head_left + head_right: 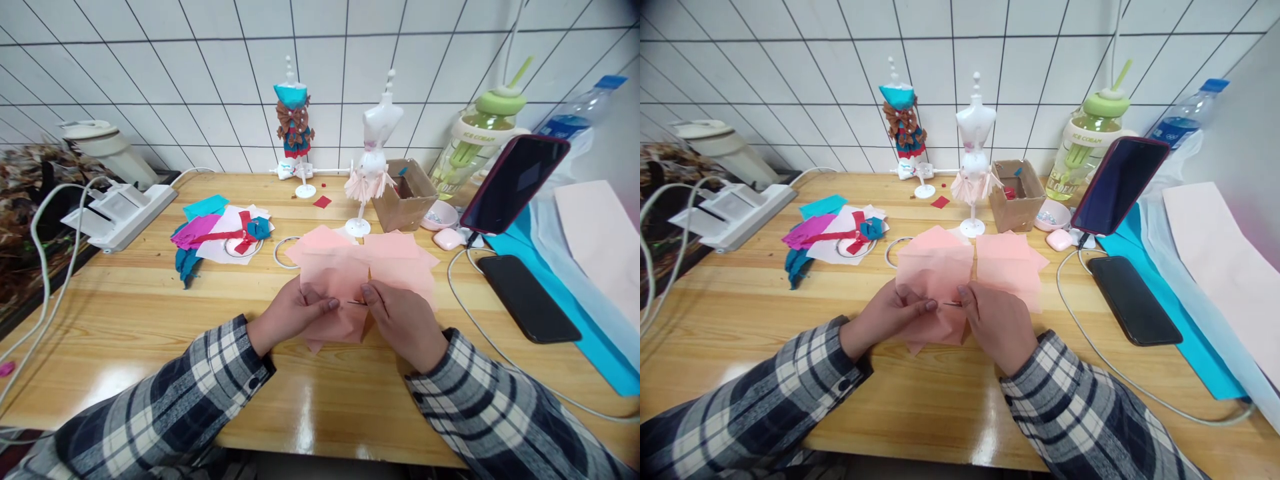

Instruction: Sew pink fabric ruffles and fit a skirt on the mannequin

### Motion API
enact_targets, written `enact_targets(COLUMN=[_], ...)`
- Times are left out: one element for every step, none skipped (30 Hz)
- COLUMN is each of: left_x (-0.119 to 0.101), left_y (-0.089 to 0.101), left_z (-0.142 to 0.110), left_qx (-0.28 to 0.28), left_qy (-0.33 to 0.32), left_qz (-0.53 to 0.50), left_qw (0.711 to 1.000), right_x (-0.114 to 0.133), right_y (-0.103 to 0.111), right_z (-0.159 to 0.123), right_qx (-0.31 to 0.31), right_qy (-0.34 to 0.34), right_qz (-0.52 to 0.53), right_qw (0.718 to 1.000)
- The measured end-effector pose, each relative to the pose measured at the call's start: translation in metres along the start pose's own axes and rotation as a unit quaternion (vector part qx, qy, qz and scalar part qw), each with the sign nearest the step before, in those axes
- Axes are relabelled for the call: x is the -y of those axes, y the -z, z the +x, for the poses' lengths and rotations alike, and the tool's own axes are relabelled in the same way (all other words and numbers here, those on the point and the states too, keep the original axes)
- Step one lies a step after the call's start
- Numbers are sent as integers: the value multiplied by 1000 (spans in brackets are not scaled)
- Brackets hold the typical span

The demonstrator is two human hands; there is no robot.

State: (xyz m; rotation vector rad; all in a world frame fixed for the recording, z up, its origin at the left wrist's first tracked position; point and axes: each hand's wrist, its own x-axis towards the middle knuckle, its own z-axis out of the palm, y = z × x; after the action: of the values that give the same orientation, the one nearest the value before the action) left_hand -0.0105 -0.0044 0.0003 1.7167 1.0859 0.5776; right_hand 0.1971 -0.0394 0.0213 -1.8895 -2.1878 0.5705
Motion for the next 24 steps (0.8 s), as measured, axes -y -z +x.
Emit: enact_targets(left_x=[0,0,-1,-1,-2,-3,-3,-4,-4,-5,-6,-6,-7,-7,-8,-8,-8,-8,-8,-7,-7,-7,-6,-6], left_y=[0,0,-1,-1,-2,-2,-3,-3,-3,-4,-4,-4,-5,-5,-5,-5,-5,-5,-5,-5,-5,-5,-5,-5], left_z=[0,0,0,-1,-1,-2,-2,-2,-2,-3,-3,-3,-3,-3,-3,-3,-3,-3,-2,-2,-2,-2,-3,-3], left_qx=[0,-2,-6,-14,-23,-33,-39,-40,-37,-31,-25,-21,-21,-24,-27,-28,-28,-29,-31,-35,-40,-47,-56,-61], left_qy=[-3,-5,-7,-7,-4,-1,3,6,7,7,5,4,1,-1,-3,-4,-5,-6,-5,-3,0,5,10,14], left_qz=[6,9,6,-1,-10,-19,-26,-28,-28,-26,-23,-23,-24,-25,-26,-27,-27,-27,-27,-28,-31,-32,-31,-26], left_qw=[1000,1000,1000,1000,1000,999,999,999,999,999,999,1000,999,999,999,999,999,999,999,999,999,998,998,998], right_x=[0,0,0,-1,-1,-2,-3,-4,-5,-5,-6,-6,-6,-5,-5,-4,-4,-4,-4,-5,-5,-6,-7,-8], right_y=[0,0,0,1,1,1,0,0,0,0,0,-1,-1,-1,-1,-1,-1,-1,-1,-1,-1,-2,-2,-2], right_z=[0,0,0,1,1,1,1,2,2,2,3,3,3,4,4,4,4,4,4,4,4,4,5,5], right_qx=[1,2,3,3,3,3,3,3,4,5,7,9,12,15,17,17,16,15,14,13,12,11,9,7], right_qy=[-4,-7,-9,-12,-14,-18,-22,-23,-23,-22,-20,-18,-18,-17,-17,-16,-14,-13,-13,-14,-17,-19,-20,-21], right_qz=[-4,-8,-12,-18,-23,-28,-32,-32,-30,-26,-20,-15,-11,-8,-7,-4,-1,1,0,-3,-9,-13,-16,-15], right_qw=[1000,1000,1000,1000,1000,999,999,999,999,999,1000,1000,1000,1000,1000,1000,1000,1000,1000,1000,1000,1000,1000,1000])
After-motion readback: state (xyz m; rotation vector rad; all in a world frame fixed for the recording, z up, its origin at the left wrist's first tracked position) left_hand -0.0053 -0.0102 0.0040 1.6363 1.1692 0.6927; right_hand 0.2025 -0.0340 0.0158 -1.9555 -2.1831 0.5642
